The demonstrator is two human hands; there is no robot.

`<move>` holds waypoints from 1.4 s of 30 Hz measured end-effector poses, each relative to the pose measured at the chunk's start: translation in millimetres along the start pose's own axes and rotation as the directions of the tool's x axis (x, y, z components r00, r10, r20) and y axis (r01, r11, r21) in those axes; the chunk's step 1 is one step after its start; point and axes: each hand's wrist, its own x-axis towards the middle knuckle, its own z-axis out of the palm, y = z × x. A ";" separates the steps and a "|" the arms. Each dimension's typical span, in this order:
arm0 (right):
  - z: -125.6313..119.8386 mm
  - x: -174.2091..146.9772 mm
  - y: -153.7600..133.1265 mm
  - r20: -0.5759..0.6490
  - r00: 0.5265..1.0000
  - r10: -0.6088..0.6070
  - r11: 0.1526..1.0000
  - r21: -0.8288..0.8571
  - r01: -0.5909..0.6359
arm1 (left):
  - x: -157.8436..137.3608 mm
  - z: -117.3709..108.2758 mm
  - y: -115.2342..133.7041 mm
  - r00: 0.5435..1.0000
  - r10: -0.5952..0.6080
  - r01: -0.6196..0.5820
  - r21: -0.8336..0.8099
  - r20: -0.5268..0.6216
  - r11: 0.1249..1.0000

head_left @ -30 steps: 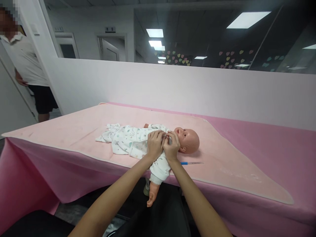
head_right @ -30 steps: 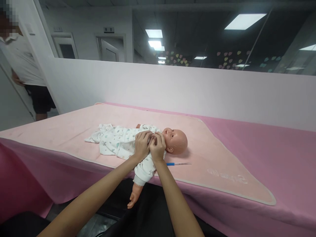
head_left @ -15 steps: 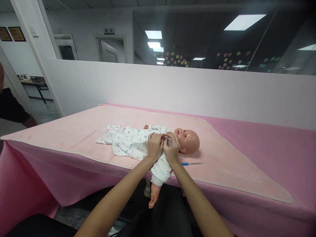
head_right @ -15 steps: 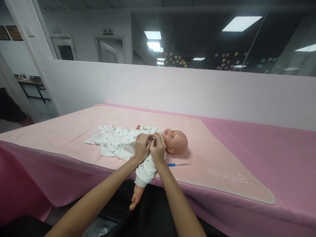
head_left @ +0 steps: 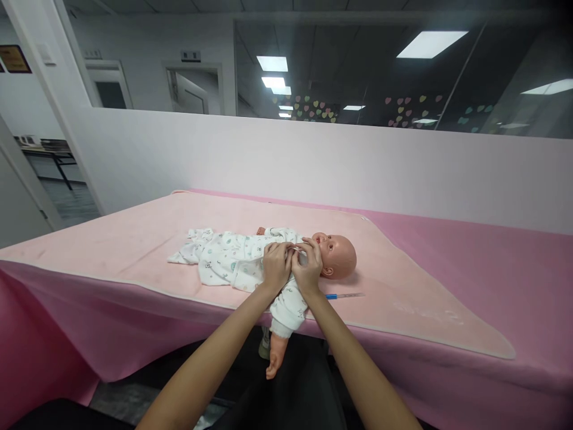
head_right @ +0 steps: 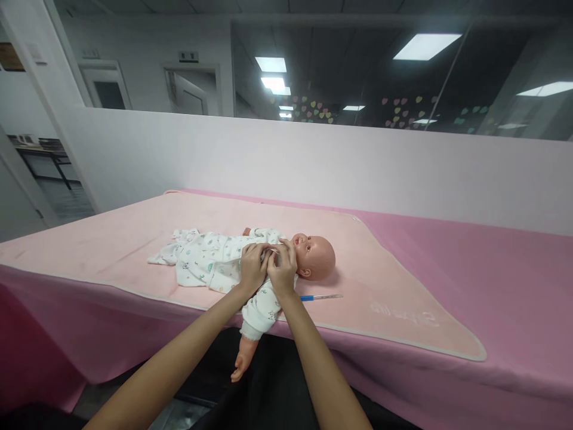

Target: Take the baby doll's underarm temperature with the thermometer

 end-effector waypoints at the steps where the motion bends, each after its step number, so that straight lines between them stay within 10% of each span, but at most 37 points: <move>1: 0.0 -0.2 0.3 -0.003 1.000 0.003 1.000 -0.003 -0.003 | 0.1 -0.4 0.0 1.000 0.005 -0.005 -0.001 0.013 1.000; 19: -1.0 -0.9 -2.0 -0.080 0.996 -0.037 0.999 -0.017 0.035 | 0.0 -12.3 4.2 0.999 0.008 -0.007 0.030 -0.038 1.000; 28: -3.9 -0.4 -3.5 -0.140 0.984 -0.111 0.994 -0.019 0.109 | -4.4 -41.1 -10.1 0.992 0.061 -0.066 0.034 0.111 0.997; 36: -3.7 -2.7 -8.2 0.299 0.932 -0.205 0.977 0.007 0.212 | -8.8 -38.9 -2.9 0.993 -0.002 -0.014 0.133 0.118 0.991; 42: -0.9 -1.4 -5.3 0.285 0.954 -0.091 0.994 -0.033 0.105 | -8.3 -39.6 -4.6 0.995 -0.040 0.033 0.076 0.093 0.997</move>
